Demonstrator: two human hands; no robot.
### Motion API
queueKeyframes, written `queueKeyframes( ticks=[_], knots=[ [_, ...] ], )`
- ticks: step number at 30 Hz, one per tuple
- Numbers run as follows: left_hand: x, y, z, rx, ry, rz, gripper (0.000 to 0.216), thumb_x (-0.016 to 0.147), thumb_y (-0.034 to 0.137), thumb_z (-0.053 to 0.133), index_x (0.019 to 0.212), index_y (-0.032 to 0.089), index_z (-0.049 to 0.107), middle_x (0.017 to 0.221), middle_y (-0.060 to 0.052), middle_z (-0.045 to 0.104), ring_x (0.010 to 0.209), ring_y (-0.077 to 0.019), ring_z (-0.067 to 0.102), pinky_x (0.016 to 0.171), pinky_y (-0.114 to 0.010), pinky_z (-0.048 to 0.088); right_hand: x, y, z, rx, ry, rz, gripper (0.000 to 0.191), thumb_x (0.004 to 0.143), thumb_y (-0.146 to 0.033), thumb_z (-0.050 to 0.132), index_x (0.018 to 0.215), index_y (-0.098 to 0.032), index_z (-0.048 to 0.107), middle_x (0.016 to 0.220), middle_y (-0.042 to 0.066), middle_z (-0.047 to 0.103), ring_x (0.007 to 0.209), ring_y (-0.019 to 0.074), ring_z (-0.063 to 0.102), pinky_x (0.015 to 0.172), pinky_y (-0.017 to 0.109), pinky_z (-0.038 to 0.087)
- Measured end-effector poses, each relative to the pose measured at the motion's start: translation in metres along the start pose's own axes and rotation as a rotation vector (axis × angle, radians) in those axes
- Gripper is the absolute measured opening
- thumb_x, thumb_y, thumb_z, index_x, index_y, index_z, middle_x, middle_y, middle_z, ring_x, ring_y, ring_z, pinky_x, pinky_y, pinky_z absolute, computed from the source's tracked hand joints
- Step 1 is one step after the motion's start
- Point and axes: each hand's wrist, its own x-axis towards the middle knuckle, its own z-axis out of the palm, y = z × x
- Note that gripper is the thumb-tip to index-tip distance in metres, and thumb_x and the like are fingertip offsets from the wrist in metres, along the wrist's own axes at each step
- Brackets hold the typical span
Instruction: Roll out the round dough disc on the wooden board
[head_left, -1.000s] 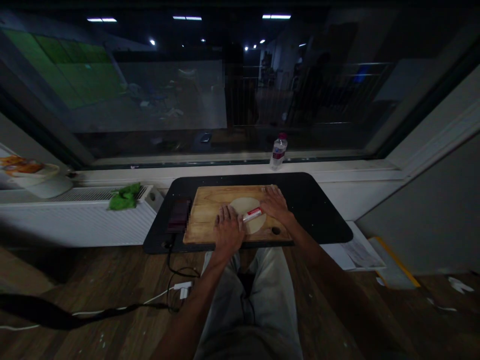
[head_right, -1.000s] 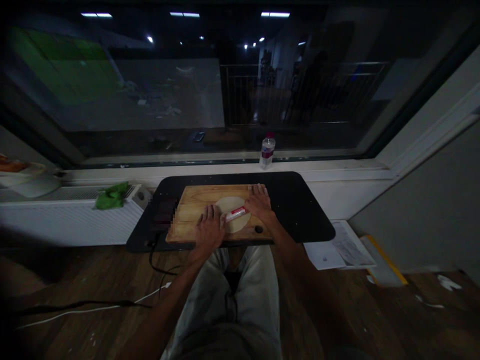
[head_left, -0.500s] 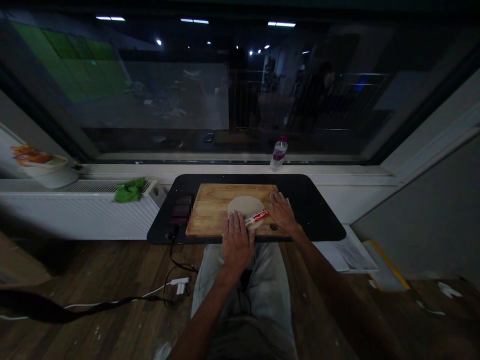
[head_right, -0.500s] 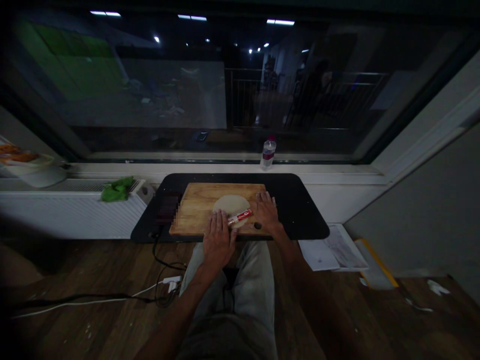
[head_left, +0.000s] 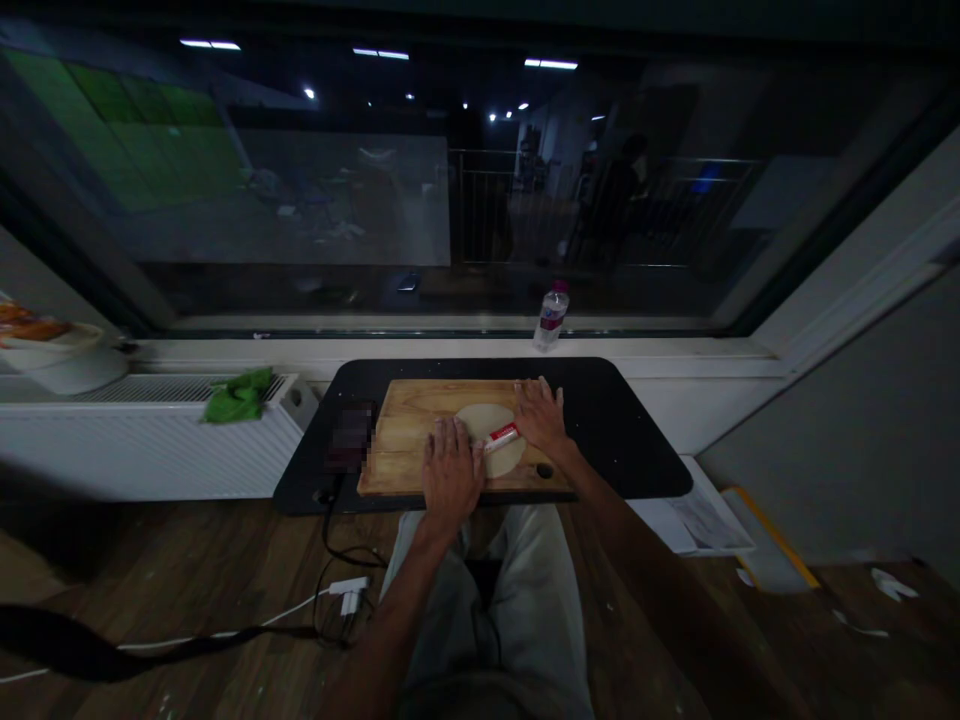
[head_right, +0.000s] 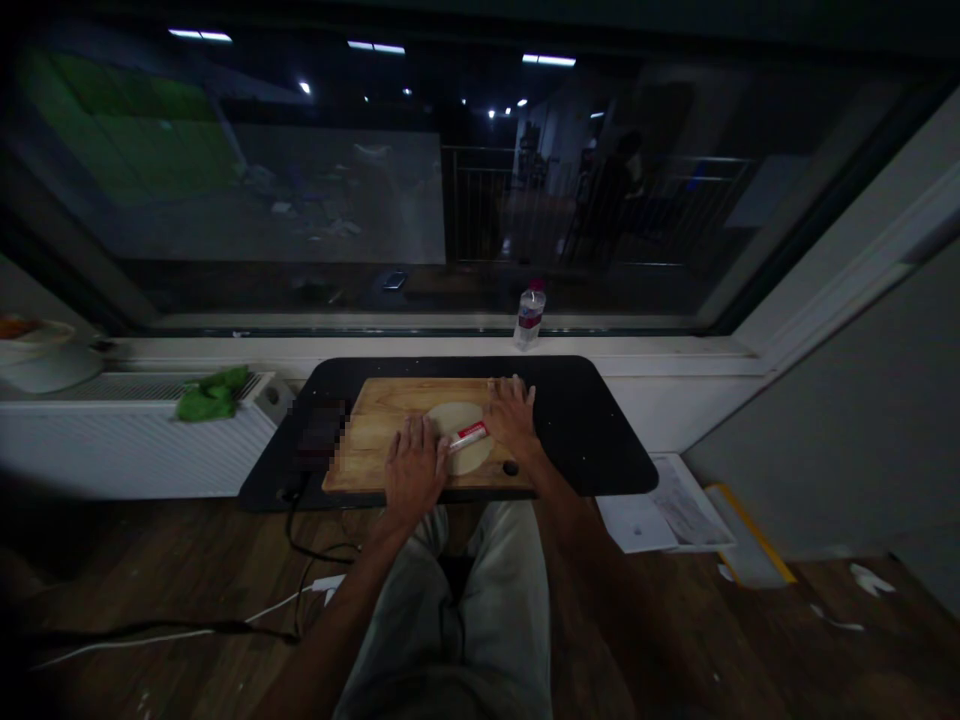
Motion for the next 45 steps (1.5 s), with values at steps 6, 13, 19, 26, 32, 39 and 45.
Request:
queueKeyframes(
  ticks=[6, 13, 19, 26, 32, 39, 45],
  knots=[
    [0.031, -0.018, 0.003, 0.042, -0.020, -0.052, 0.060, 0.118, 0.039, 0.036, 0.162, 0.007, 0.060, 0.166, -0.023, 0.061, 0.163, -0.0411, 0.048, 0.130, -0.062, 0.044, 0.030, -0.012, -0.007, 0.026, -0.058, -0.067, 0.065, 0.117, -0.041, 0.031, 0.180, -0.025, 0.037, 0.182, 0.010, 0.043, 0.174, 0.0343, 0.025, 0.141, 0.063, 0.018],
    [0.055, -0.032, 0.002, 0.090, -0.082, -0.061, 0.058, 0.118, 0.038, 0.034, 0.160, 0.006, 0.059, 0.163, -0.023, 0.063, 0.163, -0.0407, 0.048, 0.127, -0.058, 0.047, 0.051, -0.020, -0.007, 0.065, -0.078, -0.092, 0.062, 0.120, -0.040, 0.032, 0.179, -0.022, 0.037, 0.183, 0.011, 0.041, 0.174, 0.0347, 0.024, 0.141, 0.062, 0.015],
    [0.036, -0.023, 0.002, 0.090, -0.089, -0.031, 0.061, 0.117, 0.040, 0.036, 0.160, 0.003, 0.058, 0.167, -0.027, 0.058, 0.165, -0.0411, 0.045, 0.132, -0.060, 0.041, 0.039, -0.013, -0.007, 0.057, -0.120, -0.118, 0.065, 0.117, -0.039, 0.035, 0.180, -0.022, 0.035, 0.184, 0.012, 0.039, 0.174, 0.0340, 0.027, 0.141, 0.060, 0.019],
    [-0.013, 0.013, 0.001, 0.016, -0.054, -0.034, 0.065, 0.117, 0.040, 0.035, 0.169, 0.003, 0.048, 0.170, -0.027, 0.055, 0.161, -0.0406, 0.051, 0.131, -0.059, 0.045, 0.001, 0.005, -0.002, 0.035, -0.019, -0.158, 0.066, 0.112, -0.025, 0.037, 0.174, -0.004, 0.041, 0.180, 0.019, 0.044, 0.169, 0.0291, 0.038, 0.140, 0.045, 0.025],
    [-0.037, 0.028, -0.005, -0.015, -0.063, -0.005, 0.067, 0.116, 0.035, 0.042, 0.173, -0.001, 0.041, 0.178, -0.028, 0.042, 0.167, -0.0415, 0.041, 0.136, -0.057, 0.041, -0.019, 0.016, 0.000, 0.028, -0.008, -0.139, 0.060, 0.113, -0.026, 0.038, 0.167, -0.007, 0.054, 0.179, 0.017, 0.047, 0.170, 0.0289, 0.036, 0.141, 0.047, 0.023],
    [-0.050, 0.034, -0.005, -0.046, 0.014, 0.045, 0.069, 0.115, 0.036, 0.043, 0.178, 0.009, 0.034, 0.177, -0.022, 0.047, 0.167, -0.0377, 0.044, 0.137, -0.059, 0.040, -0.034, 0.026, 0.005, 0.054, 0.026, -0.126, 0.058, 0.115, -0.029, 0.035, 0.165, -0.010, 0.057, 0.176, 0.017, 0.051, 0.171, 0.0306, 0.033, 0.140, 0.052, 0.025],
    [-0.057, 0.039, -0.008, -0.046, -0.021, 0.057, 0.064, 0.116, 0.035, 0.039, 0.174, 0.009, 0.043, 0.175, -0.022, 0.050, 0.166, -0.0365, 0.046, 0.136, -0.059, 0.040, -0.045, 0.033, 0.016, 0.114, 0.070, -0.104, 0.061, 0.113, -0.027, 0.032, 0.166, -0.009, 0.055, 0.177, 0.016, 0.050, 0.172, 0.0313, 0.029, 0.141, 0.055, 0.023]
  ],
)
